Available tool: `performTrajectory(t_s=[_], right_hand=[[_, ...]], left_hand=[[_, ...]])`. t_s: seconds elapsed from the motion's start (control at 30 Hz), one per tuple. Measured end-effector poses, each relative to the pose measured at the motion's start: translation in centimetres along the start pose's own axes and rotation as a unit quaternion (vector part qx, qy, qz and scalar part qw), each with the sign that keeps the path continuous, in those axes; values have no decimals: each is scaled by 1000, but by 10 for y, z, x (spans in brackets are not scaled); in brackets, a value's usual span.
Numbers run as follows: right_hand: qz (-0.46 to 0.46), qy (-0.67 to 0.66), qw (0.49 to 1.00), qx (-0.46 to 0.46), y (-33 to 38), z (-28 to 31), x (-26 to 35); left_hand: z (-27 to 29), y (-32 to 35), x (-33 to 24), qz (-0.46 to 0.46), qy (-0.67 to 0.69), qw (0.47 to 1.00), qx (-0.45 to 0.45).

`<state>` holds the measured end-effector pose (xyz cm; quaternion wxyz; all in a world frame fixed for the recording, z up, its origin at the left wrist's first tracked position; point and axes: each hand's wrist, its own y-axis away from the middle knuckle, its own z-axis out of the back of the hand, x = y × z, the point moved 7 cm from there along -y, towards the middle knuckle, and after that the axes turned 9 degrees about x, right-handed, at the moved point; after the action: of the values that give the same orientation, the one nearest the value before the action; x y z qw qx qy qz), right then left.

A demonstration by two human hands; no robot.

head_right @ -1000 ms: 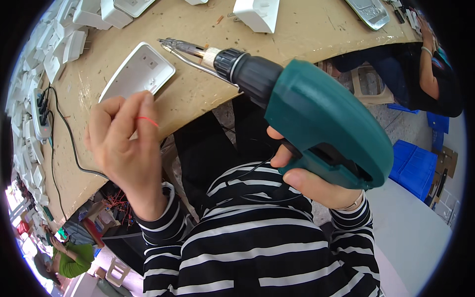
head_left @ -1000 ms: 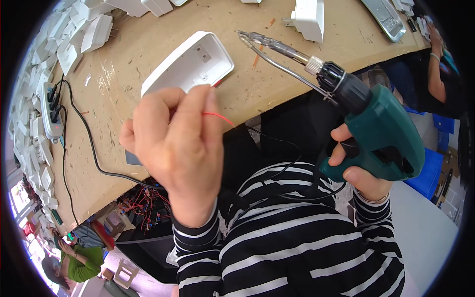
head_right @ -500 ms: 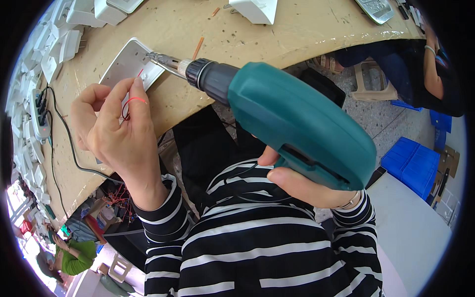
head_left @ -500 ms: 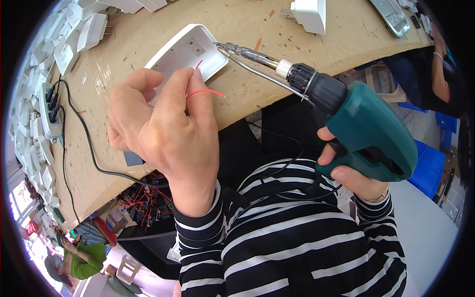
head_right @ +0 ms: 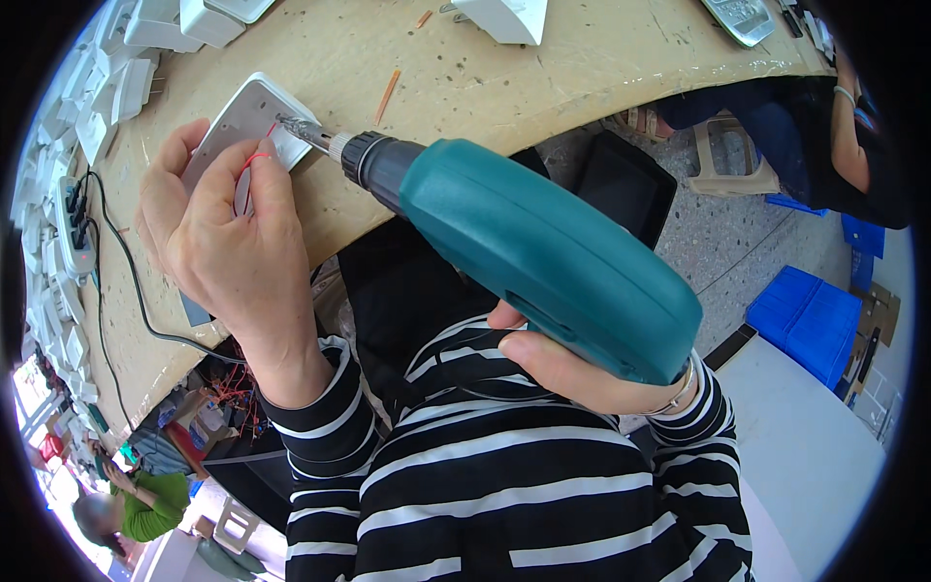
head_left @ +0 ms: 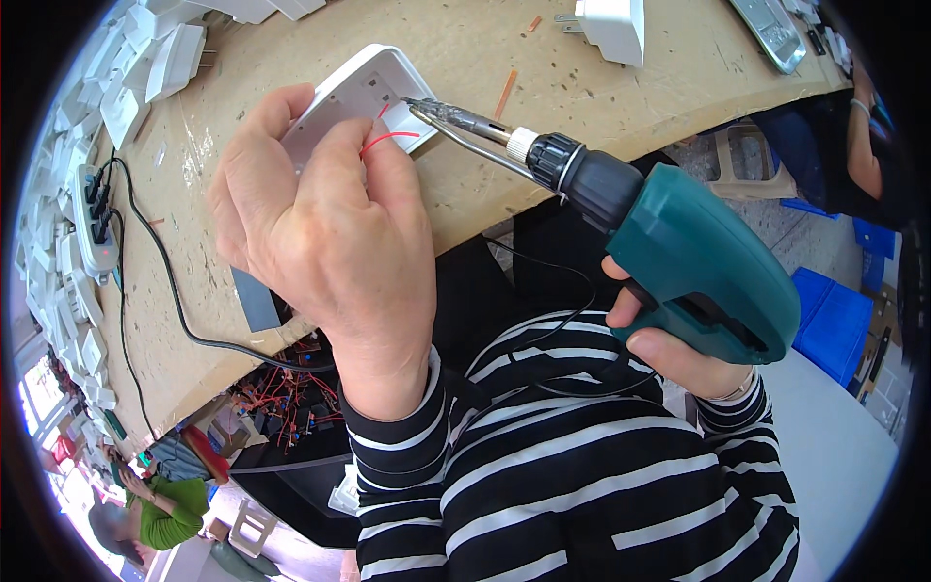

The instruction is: Soldering wires into small plastic housings at a production workstation.

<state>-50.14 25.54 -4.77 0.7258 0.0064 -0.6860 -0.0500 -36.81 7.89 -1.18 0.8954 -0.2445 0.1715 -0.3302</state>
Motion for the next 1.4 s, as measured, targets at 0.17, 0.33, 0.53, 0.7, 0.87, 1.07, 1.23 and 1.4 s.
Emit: performTrajectory(t_s=[0.17,0.33,0.53,0.7,0.87,1.07,1.23,1.4], right_hand=[[15,-26,999,-44,0,-3,-6],[24,-19,999,-29,-3,-4,-7],[18,-13,1000,-21,-7,-5,-5],[24,-43,998,-26,-5,-5,-6],[-3,-14,1000,4,-10,-6,-3],[-68,34,997,18,-13,-4,2],[-45,39,997,-46,-15,-2,5],[-40,13,991,-127,-15,3,8]], left_hand=[[-2,-1,0,6,-4,1000,-1],[-4,-2,2,11,-16,1000,1],[-6,-3,1,26,-25,999,-1],[-6,-3,2,20,-20,1000,0],[-6,-3,1,26,-14,1000,4],[-5,-2,2,21,-14,1000,5],[-5,-3,0,17,-23,1000,9],[-5,-3,1,20,-24,1000,6]])
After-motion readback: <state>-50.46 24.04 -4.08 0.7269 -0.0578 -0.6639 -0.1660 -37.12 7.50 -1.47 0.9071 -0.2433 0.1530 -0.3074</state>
